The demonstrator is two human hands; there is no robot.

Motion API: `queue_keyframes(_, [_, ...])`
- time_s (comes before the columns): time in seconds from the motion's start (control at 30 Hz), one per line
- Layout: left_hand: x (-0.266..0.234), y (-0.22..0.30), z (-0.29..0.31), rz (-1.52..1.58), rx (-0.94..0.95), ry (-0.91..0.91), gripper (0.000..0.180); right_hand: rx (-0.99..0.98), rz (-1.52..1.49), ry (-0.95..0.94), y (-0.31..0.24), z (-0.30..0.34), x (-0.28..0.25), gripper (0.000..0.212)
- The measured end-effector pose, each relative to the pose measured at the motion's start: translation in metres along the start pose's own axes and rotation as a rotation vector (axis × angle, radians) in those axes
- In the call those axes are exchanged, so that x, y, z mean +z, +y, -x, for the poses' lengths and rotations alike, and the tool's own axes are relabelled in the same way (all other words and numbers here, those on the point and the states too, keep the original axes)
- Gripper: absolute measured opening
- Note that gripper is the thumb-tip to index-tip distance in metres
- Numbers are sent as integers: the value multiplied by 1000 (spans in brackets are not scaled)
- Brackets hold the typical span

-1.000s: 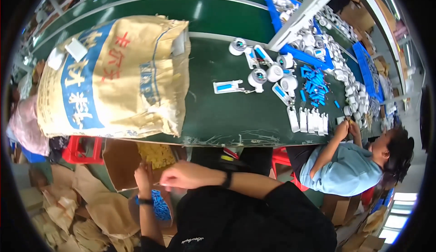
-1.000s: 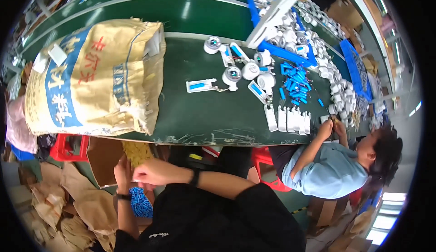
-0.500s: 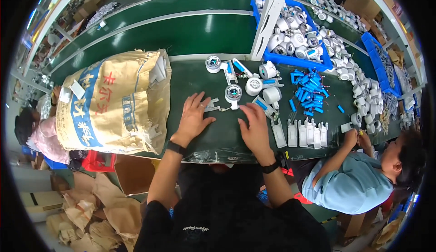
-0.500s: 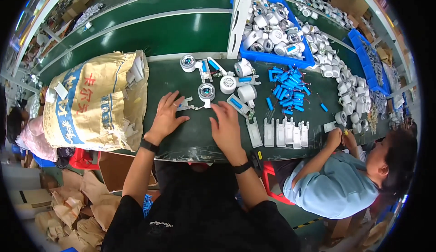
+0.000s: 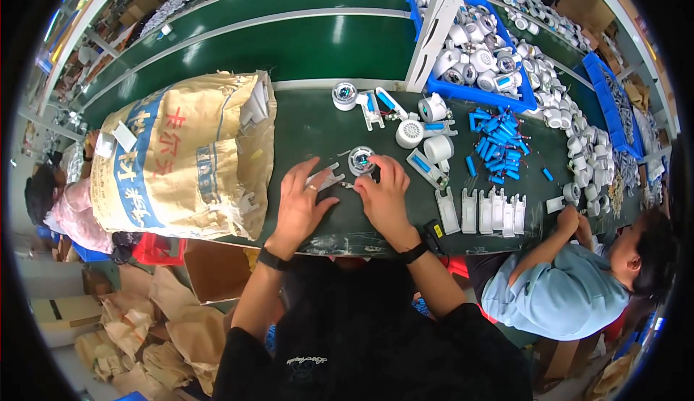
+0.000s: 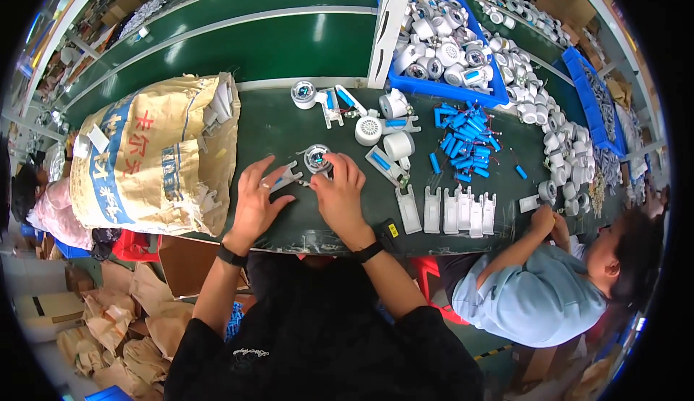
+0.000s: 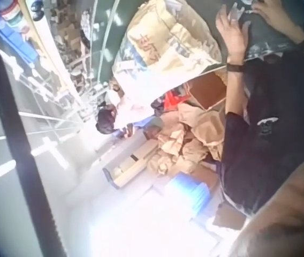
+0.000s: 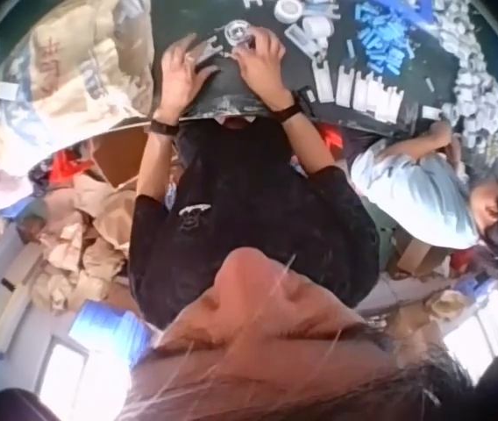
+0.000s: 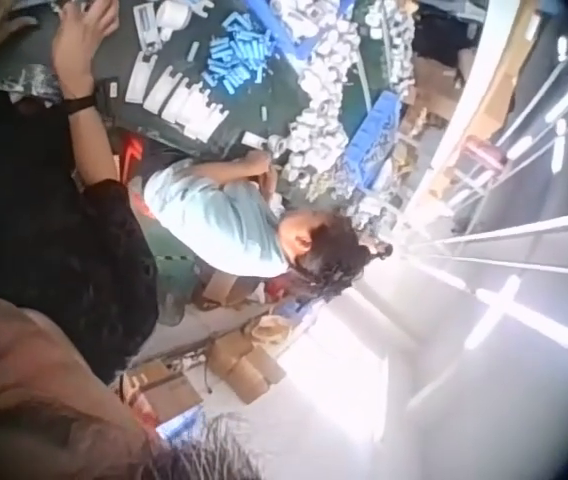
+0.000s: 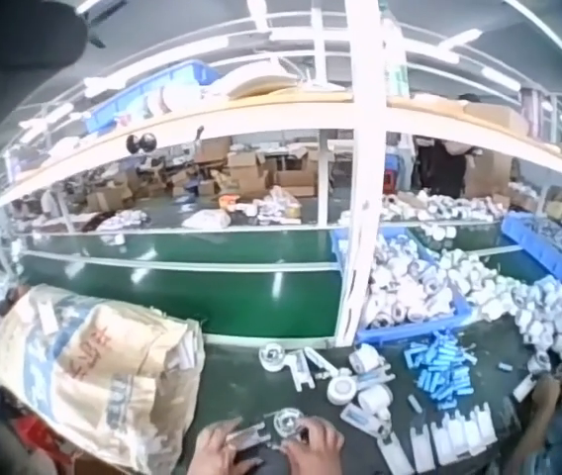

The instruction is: Assembling small electronic components and plastic housings on a production line.

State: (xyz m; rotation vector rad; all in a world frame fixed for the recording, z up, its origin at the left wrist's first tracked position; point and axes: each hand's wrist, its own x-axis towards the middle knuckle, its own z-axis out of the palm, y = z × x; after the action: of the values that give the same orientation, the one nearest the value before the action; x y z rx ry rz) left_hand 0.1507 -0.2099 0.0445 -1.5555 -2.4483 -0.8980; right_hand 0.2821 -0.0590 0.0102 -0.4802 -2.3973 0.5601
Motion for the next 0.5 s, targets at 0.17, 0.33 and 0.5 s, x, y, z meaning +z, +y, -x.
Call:
queue_keyframes(0.17, [23,-15,-9,76,111,-62,37,61,-49,0,-3,1,0,16])
queue_keyframes(0.33, [22,-24,-13,90,178,-119,24,-124,28,-113,-7,-10,-12,31])
queue_keyframes(0.5, [18,-31,-12,119,159,-198,21,-265,85,-225,-6,-20,-22,37])
